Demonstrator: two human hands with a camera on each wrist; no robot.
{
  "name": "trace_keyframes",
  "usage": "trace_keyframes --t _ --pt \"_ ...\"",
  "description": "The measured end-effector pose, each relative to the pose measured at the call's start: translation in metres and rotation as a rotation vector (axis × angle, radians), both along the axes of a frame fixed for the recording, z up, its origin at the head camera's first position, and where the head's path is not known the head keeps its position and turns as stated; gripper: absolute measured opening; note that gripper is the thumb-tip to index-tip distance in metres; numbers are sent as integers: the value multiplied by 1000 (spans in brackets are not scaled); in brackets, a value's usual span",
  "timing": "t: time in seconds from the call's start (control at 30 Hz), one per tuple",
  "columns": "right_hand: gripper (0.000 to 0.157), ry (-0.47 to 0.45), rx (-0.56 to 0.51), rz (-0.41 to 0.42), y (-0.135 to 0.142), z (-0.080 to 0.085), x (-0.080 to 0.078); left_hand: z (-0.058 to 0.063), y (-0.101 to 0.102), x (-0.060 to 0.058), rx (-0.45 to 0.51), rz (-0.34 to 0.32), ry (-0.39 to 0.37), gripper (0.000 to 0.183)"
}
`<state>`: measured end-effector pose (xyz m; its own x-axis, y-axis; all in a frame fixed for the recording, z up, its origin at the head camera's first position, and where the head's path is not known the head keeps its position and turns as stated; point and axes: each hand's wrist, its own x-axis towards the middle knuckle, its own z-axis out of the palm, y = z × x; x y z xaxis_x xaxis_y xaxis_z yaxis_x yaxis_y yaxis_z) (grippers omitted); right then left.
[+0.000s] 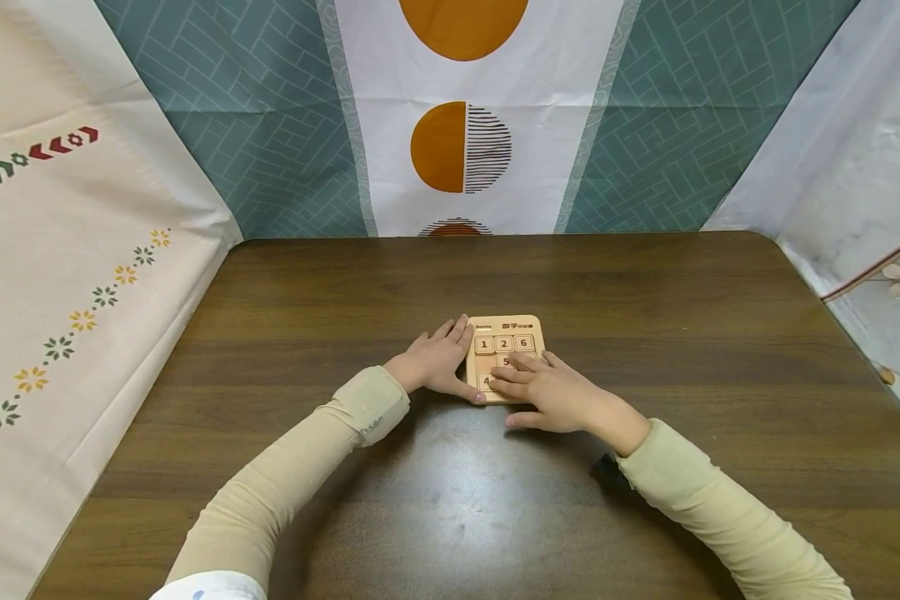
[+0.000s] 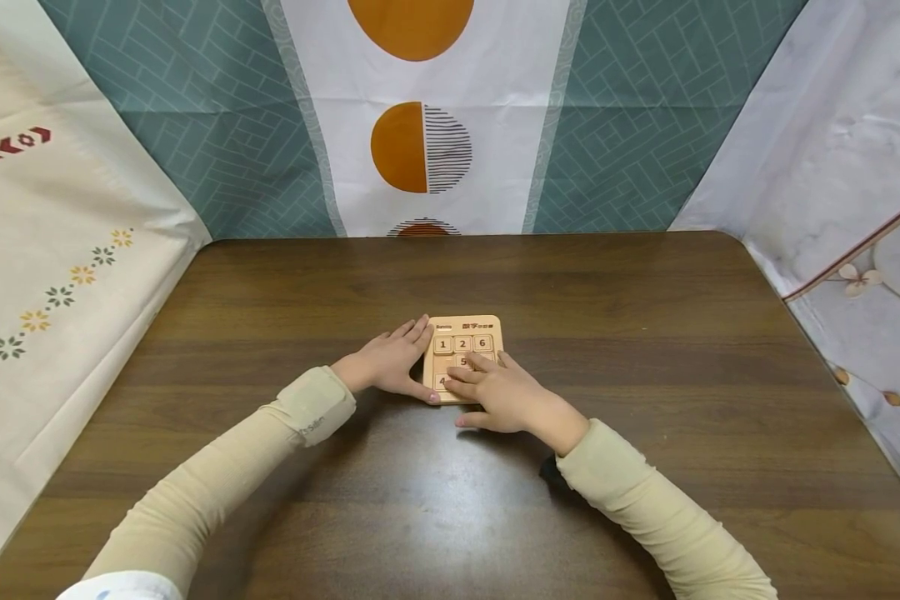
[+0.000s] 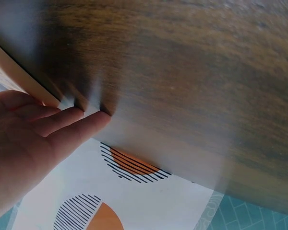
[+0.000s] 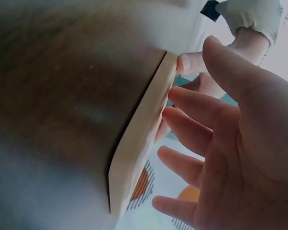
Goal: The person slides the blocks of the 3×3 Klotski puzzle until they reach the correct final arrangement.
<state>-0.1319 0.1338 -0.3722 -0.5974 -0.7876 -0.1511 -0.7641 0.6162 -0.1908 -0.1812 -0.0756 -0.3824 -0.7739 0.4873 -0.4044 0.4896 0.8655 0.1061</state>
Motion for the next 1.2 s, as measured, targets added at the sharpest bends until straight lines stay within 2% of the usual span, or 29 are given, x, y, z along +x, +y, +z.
trace_keyframes --t 0.3,0.8,0.97,1.2 --pt "59 17 5 16 -3 0 -4 0 0 0 3 0 0 120" --pt "61 -1 19 -40 -7 -2 -19 -1 0 0 4 -2 2 119" --pt "61 -1 6 -44 -3 -2 -16 -1 0 0 8 -4 4 120" --pt "60 22 -4 -43 10 1 -3 -3 0 0 1 -2 3 120"
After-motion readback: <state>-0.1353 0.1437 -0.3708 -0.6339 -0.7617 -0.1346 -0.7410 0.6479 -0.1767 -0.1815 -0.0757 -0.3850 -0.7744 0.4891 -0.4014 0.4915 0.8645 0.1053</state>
